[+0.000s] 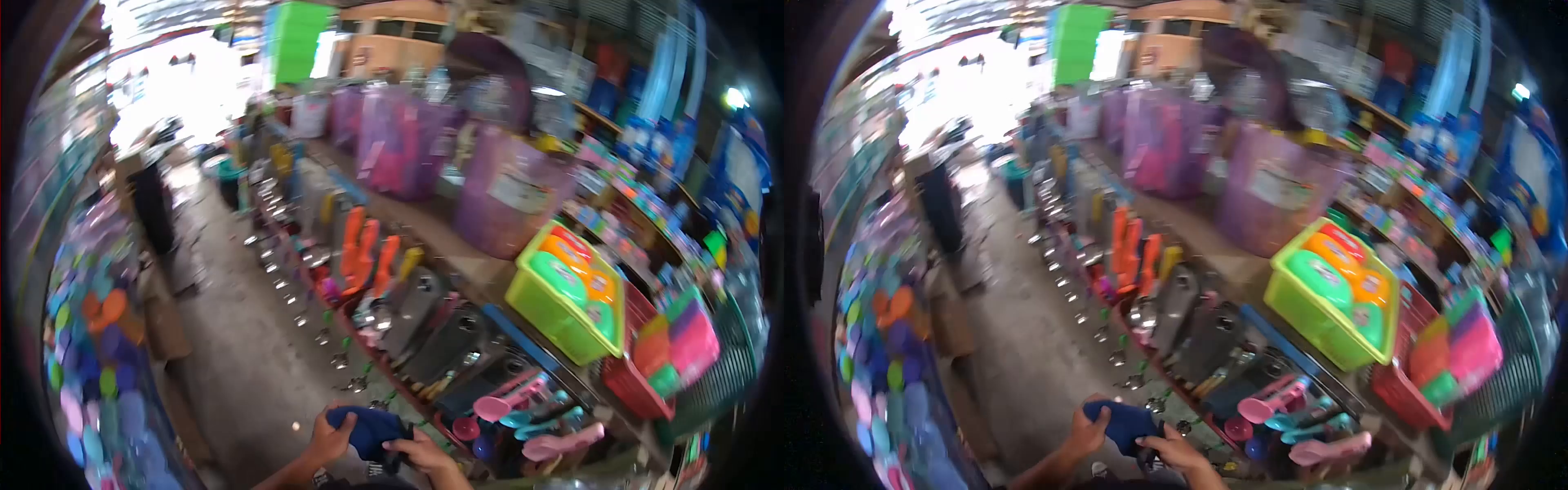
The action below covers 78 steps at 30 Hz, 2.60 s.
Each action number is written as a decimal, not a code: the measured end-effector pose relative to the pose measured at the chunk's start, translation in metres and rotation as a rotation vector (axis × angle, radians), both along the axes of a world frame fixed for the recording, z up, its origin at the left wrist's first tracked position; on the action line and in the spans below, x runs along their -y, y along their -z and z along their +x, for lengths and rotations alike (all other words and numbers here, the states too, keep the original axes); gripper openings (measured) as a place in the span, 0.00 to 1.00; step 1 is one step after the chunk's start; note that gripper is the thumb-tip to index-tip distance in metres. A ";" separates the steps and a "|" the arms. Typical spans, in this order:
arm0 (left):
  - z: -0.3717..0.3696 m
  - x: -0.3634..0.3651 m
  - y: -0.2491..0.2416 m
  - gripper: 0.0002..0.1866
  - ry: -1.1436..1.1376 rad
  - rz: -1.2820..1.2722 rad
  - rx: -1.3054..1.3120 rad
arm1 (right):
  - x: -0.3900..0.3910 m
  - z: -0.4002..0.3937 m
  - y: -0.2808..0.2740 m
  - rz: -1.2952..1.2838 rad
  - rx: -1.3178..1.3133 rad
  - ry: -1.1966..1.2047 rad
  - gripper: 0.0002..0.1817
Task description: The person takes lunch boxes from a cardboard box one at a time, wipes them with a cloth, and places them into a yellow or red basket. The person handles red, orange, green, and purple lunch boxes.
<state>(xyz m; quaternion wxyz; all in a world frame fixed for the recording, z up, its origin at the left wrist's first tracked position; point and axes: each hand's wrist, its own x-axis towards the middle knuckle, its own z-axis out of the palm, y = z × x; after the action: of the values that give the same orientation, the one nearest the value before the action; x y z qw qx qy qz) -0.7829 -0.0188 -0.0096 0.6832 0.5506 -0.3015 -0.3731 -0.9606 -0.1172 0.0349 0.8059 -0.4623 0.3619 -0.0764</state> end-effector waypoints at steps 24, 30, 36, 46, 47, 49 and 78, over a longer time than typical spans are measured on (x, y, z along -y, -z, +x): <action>-0.169 -0.343 0.004 0.20 -1.717 1.166 0.426 | -0.225 0.129 0.072 0.309 -0.122 -1.262 0.19; -0.165 -0.415 0.035 0.26 -1.333 1.638 0.394 | -0.243 0.132 0.074 0.199 -0.190 -1.237 0.19; -0.143 -0.426 0.040 0.27 -1.192 1.808 0.408 | -0.233 0.141 0.066 0.161 -0.259 -1.157 0.20; -0.102 -0.505 0.061 0.24 -1.511 1.857 0.490 | -0.238 0.149 0.089 0.208 -0.218 -1.073 0.19; -0.094 -0.512 0.052 0.24 -1.512 1.868 0.481 | -0.243 0.149 0.079 0.213 -0.222 -1.083 0.19; -0.074 -0.524 0.038 0.23 -1.621 1.854 0.070 | -0.253 0.149 0.053 0.171 -0.257 -1.121 0.21; -0.077 -0.452 -0.021 0.44 -1.576 0.729 0.345 | -0.232 0.172 0.033 0.292 0.170 -0.965 0.20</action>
<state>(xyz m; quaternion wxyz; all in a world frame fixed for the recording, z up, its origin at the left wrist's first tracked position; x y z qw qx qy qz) -0.8600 0.4333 0.0115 0.4688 0.8303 0.2044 0.2217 -0.7887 0.1152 0.0017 0.8322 -0.4514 0.0474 0.3184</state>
